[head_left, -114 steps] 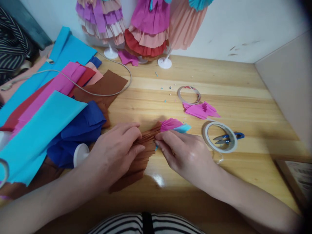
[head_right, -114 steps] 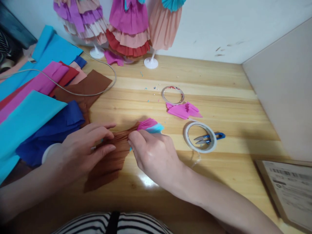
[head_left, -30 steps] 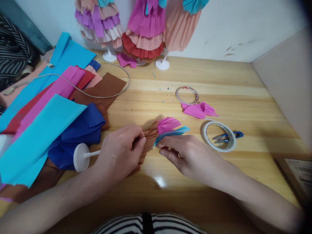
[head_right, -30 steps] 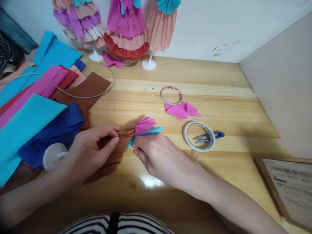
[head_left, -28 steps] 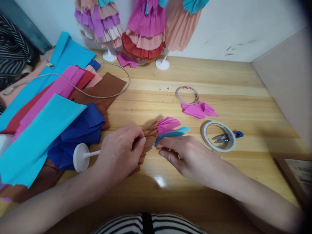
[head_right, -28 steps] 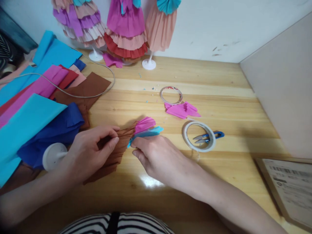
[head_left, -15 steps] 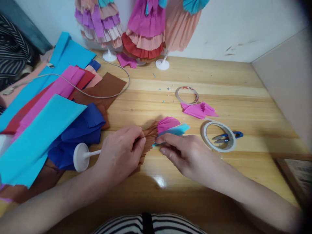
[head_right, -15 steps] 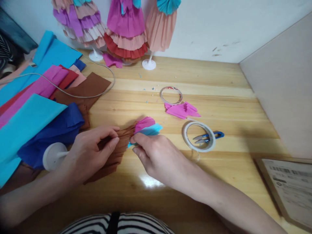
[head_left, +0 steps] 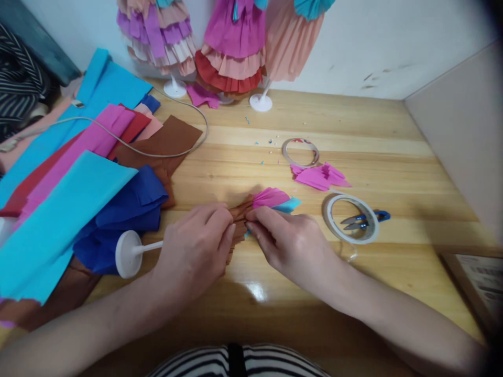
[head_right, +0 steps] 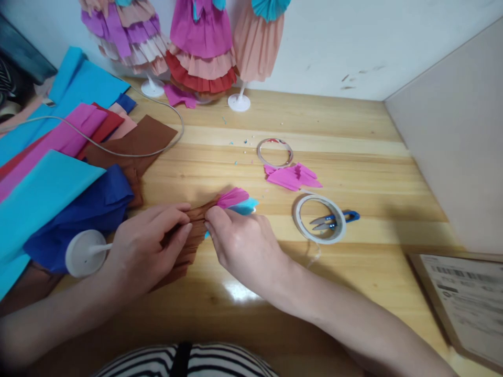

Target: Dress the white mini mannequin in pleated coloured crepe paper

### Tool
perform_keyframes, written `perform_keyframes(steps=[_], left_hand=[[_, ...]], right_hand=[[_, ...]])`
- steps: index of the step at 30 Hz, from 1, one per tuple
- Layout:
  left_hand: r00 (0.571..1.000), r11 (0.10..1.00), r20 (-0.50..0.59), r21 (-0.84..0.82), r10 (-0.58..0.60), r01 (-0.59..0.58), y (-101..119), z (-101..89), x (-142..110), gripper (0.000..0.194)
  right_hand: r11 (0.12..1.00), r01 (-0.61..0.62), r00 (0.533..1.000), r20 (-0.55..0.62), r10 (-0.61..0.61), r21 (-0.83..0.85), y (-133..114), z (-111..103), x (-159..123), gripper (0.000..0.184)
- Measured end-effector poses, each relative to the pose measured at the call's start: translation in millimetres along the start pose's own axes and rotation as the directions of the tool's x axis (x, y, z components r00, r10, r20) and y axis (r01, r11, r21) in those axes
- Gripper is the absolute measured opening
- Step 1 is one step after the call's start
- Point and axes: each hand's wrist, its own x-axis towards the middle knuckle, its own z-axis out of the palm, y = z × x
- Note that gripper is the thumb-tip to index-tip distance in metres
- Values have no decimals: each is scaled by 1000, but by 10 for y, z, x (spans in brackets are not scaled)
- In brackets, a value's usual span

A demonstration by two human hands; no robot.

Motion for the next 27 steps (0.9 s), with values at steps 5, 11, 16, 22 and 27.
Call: perform_keyframes(steps=[5, 11, 16, 22, 27], left_hand=[[1000, 997, -7, 74, 30, -29, 17, -6, 10, 18], [999, 995, -6, 85, 53, -52, 3, -1, -13, 13], [997, 997, -49, 41, 64, -62, -38, 44, -21, 16], [999, 999, -28, 15, 39, -39, -32, 56, -21, 14], [1000, 999, -8, 31, 18, -17, -19, 41, -17, 12]], right_hand=[[998, 10, 1000, 19, -9, -69, 10, 9, 12, 21], [994, 32, 998, 49, -27, -106, 33, 18, -12, 23], [997, 48, 999, -7, -49, -57, 35, -33, -11, 22], [998, 45, 992, -113, -50, -48, 56, -63, 2, 22], [994, 29, 999, -19, -32, -104, 53, -26, 23, 23]])
